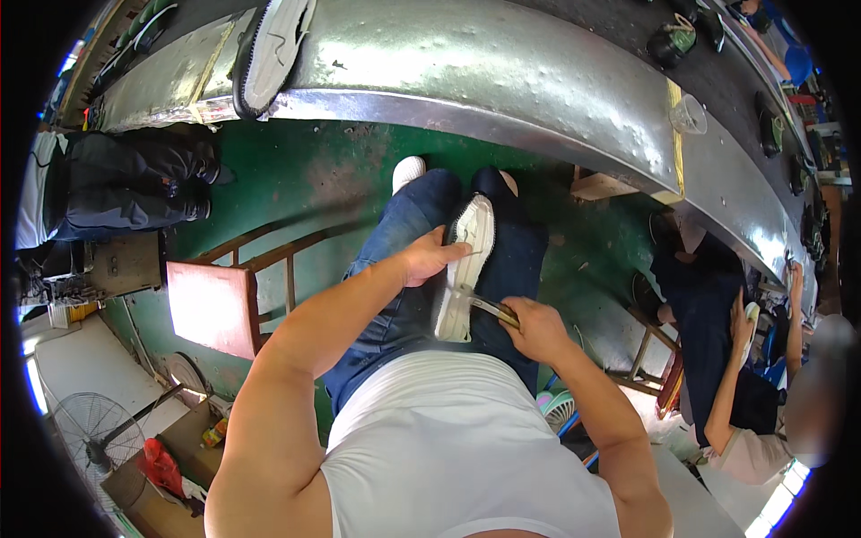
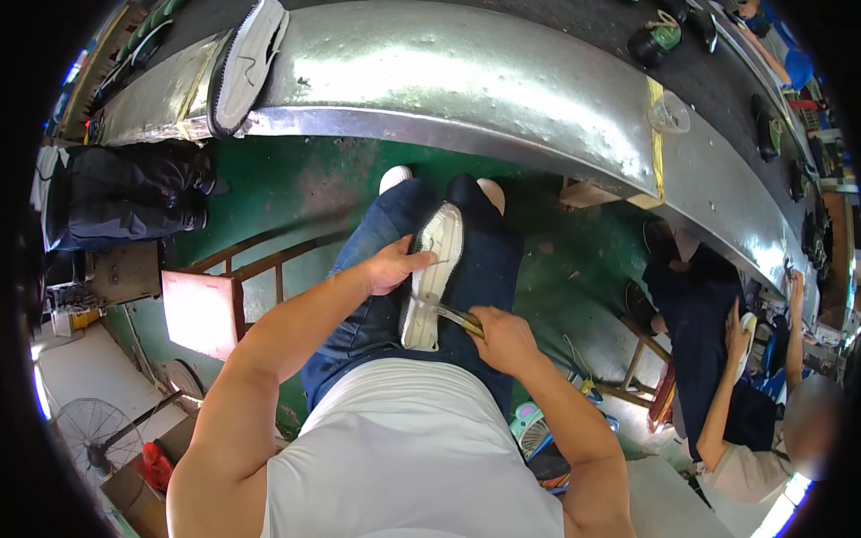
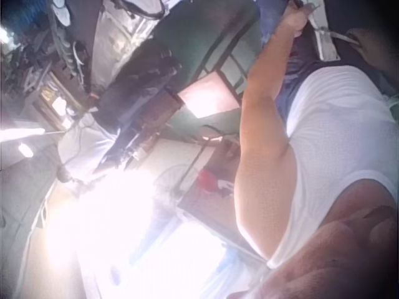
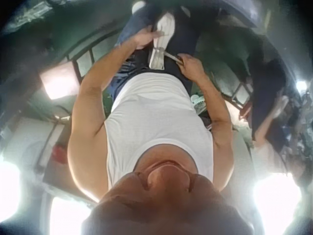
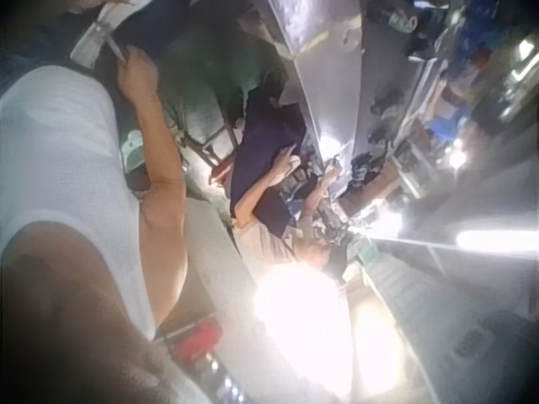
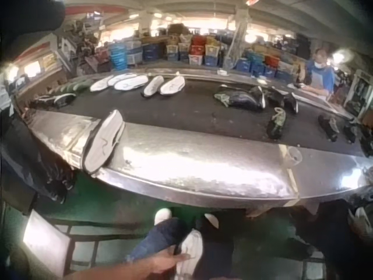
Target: Remove excess material and refine the edges of shoe soles using hand tools on a production line.
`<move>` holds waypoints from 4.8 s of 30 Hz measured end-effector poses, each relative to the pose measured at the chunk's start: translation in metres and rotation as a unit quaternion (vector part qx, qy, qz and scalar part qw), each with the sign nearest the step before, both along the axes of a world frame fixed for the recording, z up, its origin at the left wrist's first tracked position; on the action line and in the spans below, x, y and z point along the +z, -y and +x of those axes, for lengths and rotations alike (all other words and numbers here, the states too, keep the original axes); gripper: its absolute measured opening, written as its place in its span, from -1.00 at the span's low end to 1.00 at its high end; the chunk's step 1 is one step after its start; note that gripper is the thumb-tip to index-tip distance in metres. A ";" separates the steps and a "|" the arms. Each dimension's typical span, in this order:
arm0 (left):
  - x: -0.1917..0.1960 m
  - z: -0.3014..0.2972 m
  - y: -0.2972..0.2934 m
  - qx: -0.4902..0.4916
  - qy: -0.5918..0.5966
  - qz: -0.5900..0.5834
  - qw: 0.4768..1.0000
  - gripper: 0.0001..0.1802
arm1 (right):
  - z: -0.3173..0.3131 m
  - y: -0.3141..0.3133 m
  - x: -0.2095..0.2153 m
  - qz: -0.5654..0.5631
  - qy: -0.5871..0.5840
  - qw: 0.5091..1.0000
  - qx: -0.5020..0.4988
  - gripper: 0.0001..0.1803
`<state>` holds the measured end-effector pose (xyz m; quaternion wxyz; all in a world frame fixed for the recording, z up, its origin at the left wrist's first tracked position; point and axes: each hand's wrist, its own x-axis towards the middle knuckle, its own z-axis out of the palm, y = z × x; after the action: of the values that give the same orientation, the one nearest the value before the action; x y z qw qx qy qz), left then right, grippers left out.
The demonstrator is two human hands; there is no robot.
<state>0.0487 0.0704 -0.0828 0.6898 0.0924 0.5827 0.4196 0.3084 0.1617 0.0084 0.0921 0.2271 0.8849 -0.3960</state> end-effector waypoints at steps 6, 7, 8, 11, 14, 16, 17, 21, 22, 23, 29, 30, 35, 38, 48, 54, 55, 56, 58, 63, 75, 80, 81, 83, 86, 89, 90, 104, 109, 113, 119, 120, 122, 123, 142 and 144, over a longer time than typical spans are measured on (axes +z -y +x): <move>0.025 0.023 0.026 -0.071 -0.105 0.109 0.986 0.00 | 0.006 -0.017 0.009 -0.144 0.145 0.979 -0.002 -0.72; 0.026 0.029 0.035 -0.054 -0.085 0.148 0.984 0.02 | 0.012 -0.007 0.010 -0.049 0.088 0.995 0.010 -0.71; 0.026 0.032 0.031 -0.036 -0.049 0.137 0.989 0.04 | 0.018 0.011 0.009 0.102 0.051 0.993 0.027 -0.67; 0.036 0.043 0.026 0.033 -0.048 0.075 0.995 0.02 | 0.027 0.040 0.018 0.249 0.040 0.966 0.059 -0.64; 0.025 0.053 0.028 0.003 -0.154 0.073 0.985 -0.05 | 0.037 0.036 0.010 0.115 0.099 0.986 0.071 -0.70; 0.028 0.061 0.029 -0.026 -0.232 0.078 0.969 -0.08 | 0.033 -0.002 0.007 -0.151 0.154 0.972 0.093 -0.72; 0.030 0.064 0.030 -0.034 -0.231 0.080 0.969 -0.08 | 0.025 -0.027 0.003 -0.358 0.259 0.894 0.074 -0.70; 0.040 0.078 0.048 -0.130 -0.247 0.122 0.952 0.07 | 0.058 -0.060 -0.094 -0.708 0.256 0.659 0.008 -0.62; 0.031 0.082 0.065 -0.168 -0.276 0.137 0.936 0.12 | 0.061 -0.066 -0.097 -0.741 0.263 0.617 0.023 -0.58; 0.023 0.082 0.076 -0.202 -0.307 0.150 0.918 0.16 | 0.054 -0.069 -0.091 -0.742 0.261 0.617 0.019 -0.58; 0.025 0.076 0.074 -0.055 -0.120 0.115 0.985 0.10 | 0.039 -0.084 -0.008 -0.479 0.251 0.841 -0.004 -0.71; 0.015 0.076 0.079 -0.059 -0.176 0.130 0.974 0.10 | 0.031 -0.079 0.021 -0.382 0.249 0.890 0.017 -0.71; 0.012 0.073 0.075 -0.111 -0.213 0.110 0.964 0.12 | -0.013 -0.014 0.032 -0.207 -0.193 0.946 -0.161 -0.60; 0.021 0.076 0.067 -0.100 -0.200 0.105 0.969 0.13 | -0.037 -0.031 -0.013 -0.163 0.044 0.976 -0.134 -0.52; 0.033 0.069 0.066 -0.065 -0.233 0.102 0.965 0.09 | -0.016 -0.011 -0.008 -0.043 -0.006 0.996 -0.075 -0.55; 0.100 0.032 0.073 -0.004 -0.084 0.174 0.981 -0.17 | 0.031 0.010 -0.025 -0.190 -0.107 0.933 -0.285 -0.51; 0.119 0.026 0.074 -0.014 -0.084 0.215 0.973 -0.18 | 0.042 0.013 -0.027 -0.185 -0.090 0.932 -0.298 -0.51; 0.142 0.025 0.074 0.031 -0.007 0.240 0.970 -0.19 | 0.051 0.013 -0.028 -0.204 -0.070 0.931 -0.294 -0.53; 0.183 0.025 0.073 0.125 0.159 0.280 0.939 -0.23 | 0.062 0.020 -0.024 -0.220 -0.055 0.929 -0.292 -0.54; 0.209 -0.004 -0.011 0.228 0.233 0.170 0.930 -0.27 | 0.046 0.022 0.047 0.098 0.084 0.991 -0.020 -0.63; 0.209 0.002 -0.063 0.175 0.212 0.288 0.918 -0.16 | -0.050 -0.031 0.150 0.158 -0.378 0.904 -0.125 -0.61; 0.211 0.007 -0.063 0.215 0.203 0.289 0.911 -0.16 | -0.102 -0.043 0.154 0.207 -0.480 0.849 -0.079 -0.49; 0.210 0.006 -0.063 0.216 0.202 0.288 0.911 -0.16 | -0.104 -0.045 0.151 0.206 -0.480 0.849 -0.079 -0.49; 0.208 0.005 -0.059 0.204 0.207 0.307 0.906 -0.16 | -0.110 -0.047 0.146 0.330 -0.552 0.766 -0.013 -0.52; 0.206 0.001 -0.055 0.197 0.212 0.316 0.903 -0.17 | -0.113 -0.042 0.140 0.332 -0.563 0.756 -0.023 -0.57; 0.205 0.004 -0.054 0.204 0.225 0.318 0.898 -0.17 | -0.111 -0.045 0.128 0.310 -0.549 0.775 -0.040 -0.44; 0.207 0.006 -0.055 0.219 0.233 0.315 0.894 -0.17 | -0.111 -0.046 0.124 0.286 -0.535 0.792 -0.060 -0.29; 0.266 -0.035 -0.099 -0.080 -0.512 0.548 0.656 -0.42 | -0.128 -0.030 0.112 -0.044 -0.481 0.863 -0.149 0.13; 0.269 -0.032 -0.106 -0.090 -0.515 0.547 0.654 -0.46 | -0.135 -0.022 0.114 -0.204 -0.551 0.781 -0.214 0.12; 0.257 -0.038 -0.104 0.068 -0.547 0.538 0.638 -0.56 | -0.131 -0.056 0.134 -0.275 -0.516 0.755 -0.297 -0.11; 0.236 -0.190 -0.044 0.116 -0.876 0.165 0.437 -0.19 | -0.167 -0.149 0.150 -0.198 -0.588 0.726 -0.296 -0.27; 0.231 -0.216 -0.034 0.127 -0.886 0.087 0.437 -0.12 | -0.184 -0.170 0.156 -0.130 -0.591 0.745 -0.280 -0.27; 0.226 -0.265 -0.016 0.139 -0.848 -0.014 0.511 -0.01 | -0.223 -0.251 0.139 0.198 -0.539 0.769 -0.279 -0.21; 0.222 -0.281 -0.014 0.141 -0.797 -0.036 0.586 0.04 | -0.238 -0.284 0.129 0.180 -0.531 0.774 -0.295 -0.22; 0.159 -0.050 0.092 0.023 -0.357 0.255 0.898 -0.04 | 0.063 0.021 -0.005 0.022 0.044 0.995 -0.082 -0.41; 0.138 -0.026 0.094 -0.102 -0.343 0.186 0.915 0.03 | 0.072 0.011 0.007 -0.110 0.084 0.983 -0.118 -0.42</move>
<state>0.0231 -0.0234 0.0555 0.4574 0.4159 0.6823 0.3903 0.3801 0.1508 0.0157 0.1430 0.3512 0.7919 -0.4786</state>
